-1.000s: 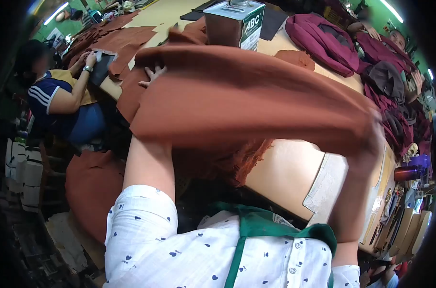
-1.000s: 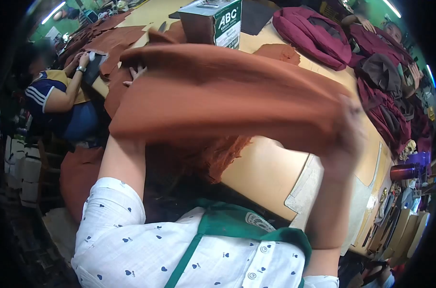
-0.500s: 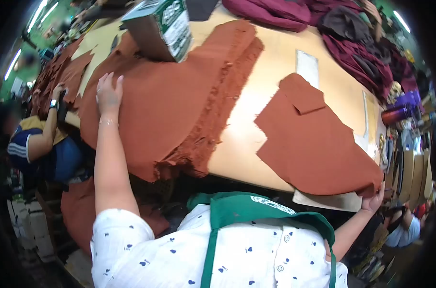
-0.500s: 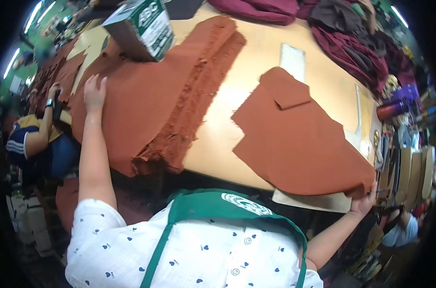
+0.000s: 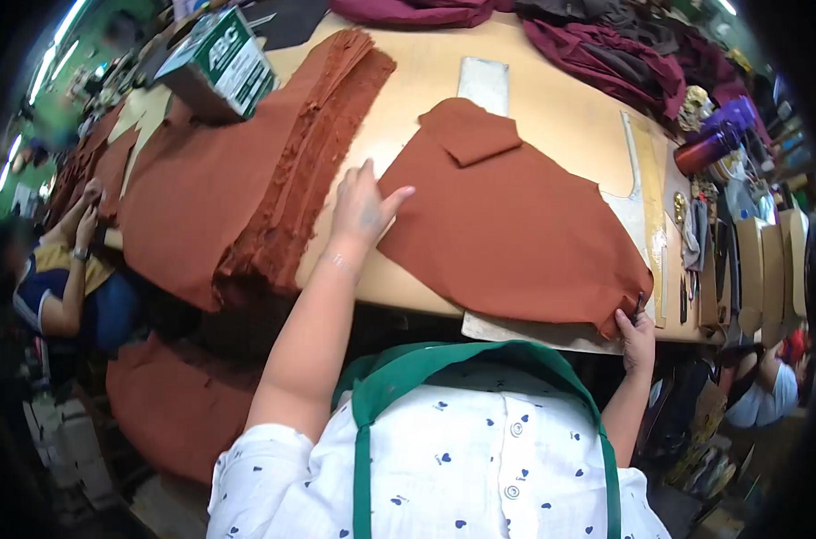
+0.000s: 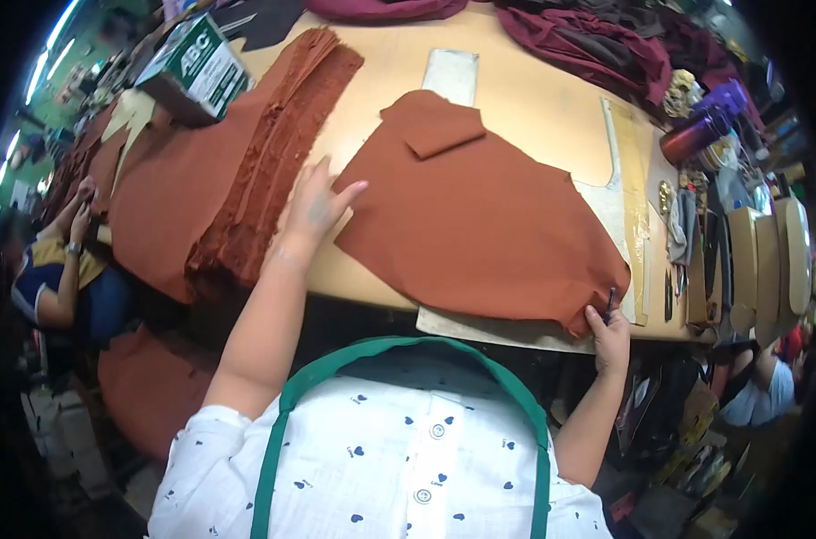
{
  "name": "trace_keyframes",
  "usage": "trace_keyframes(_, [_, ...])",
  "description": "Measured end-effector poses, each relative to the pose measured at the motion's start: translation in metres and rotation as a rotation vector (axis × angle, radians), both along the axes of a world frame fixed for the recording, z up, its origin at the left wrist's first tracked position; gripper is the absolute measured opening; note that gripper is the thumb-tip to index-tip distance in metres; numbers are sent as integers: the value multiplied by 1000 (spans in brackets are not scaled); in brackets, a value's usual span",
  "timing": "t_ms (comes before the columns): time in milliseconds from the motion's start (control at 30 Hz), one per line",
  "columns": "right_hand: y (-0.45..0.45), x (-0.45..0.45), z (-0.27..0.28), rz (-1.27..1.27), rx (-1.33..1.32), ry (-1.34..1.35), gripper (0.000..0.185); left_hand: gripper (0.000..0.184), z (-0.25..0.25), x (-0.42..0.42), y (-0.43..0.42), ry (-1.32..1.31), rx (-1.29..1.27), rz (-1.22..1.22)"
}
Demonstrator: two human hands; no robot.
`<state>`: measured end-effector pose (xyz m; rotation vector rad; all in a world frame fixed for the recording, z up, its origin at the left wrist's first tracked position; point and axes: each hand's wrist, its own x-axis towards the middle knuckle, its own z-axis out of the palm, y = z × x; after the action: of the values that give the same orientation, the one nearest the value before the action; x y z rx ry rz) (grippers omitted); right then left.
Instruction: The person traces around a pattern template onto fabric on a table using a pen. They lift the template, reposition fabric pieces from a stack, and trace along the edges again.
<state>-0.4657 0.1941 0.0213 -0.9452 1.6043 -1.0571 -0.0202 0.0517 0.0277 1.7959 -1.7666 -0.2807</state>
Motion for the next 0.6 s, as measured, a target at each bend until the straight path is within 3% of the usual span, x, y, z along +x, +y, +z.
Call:
trace_keyframes(67, [-2, -3, -3, 59, -45, 29, 36, 61, -3, -14, -7, -150, 105, 75])
trace_keyframes(133, [-4, -9, 0, 153, -37, 38, 41, 54, -35, -18, -24, 156, 264, 179])
trace_keyframes(200, [-4, -29, -10, 226, -14, 15, 41, 42, -11, -30, -12, 101, 315, 143])
trace_keyframes(267, [-4, -21, -4, 208, -77, 5, 28, 31, -4, -39, -2, 68, 328, 175])
trace_keyframes(300, [-1, -34, -1, 249, 96, -16, 36, 31, -7, -42, 3, 114, 295, 206])
trace_keyframes(367, [0, -40, 4, 199, -3, -159, 33, 30, -7, -44, 10, 205, 215, 248])
trace_keyframes(467, [-4, -81, 24, 212, -231, -324, 28, 24, 31, -56, 49, 1311, 237, 131])
trace_keyframes(533, [-3, -104, 74, 368, -343, -514, 36, 23, 72, -64, 75, 1622, 139, -99])
trace_keyframes(600, [-8, -126, 99, 457, -387, -620, 37, 22, 110, -68, 90, 1740, 104, -225])
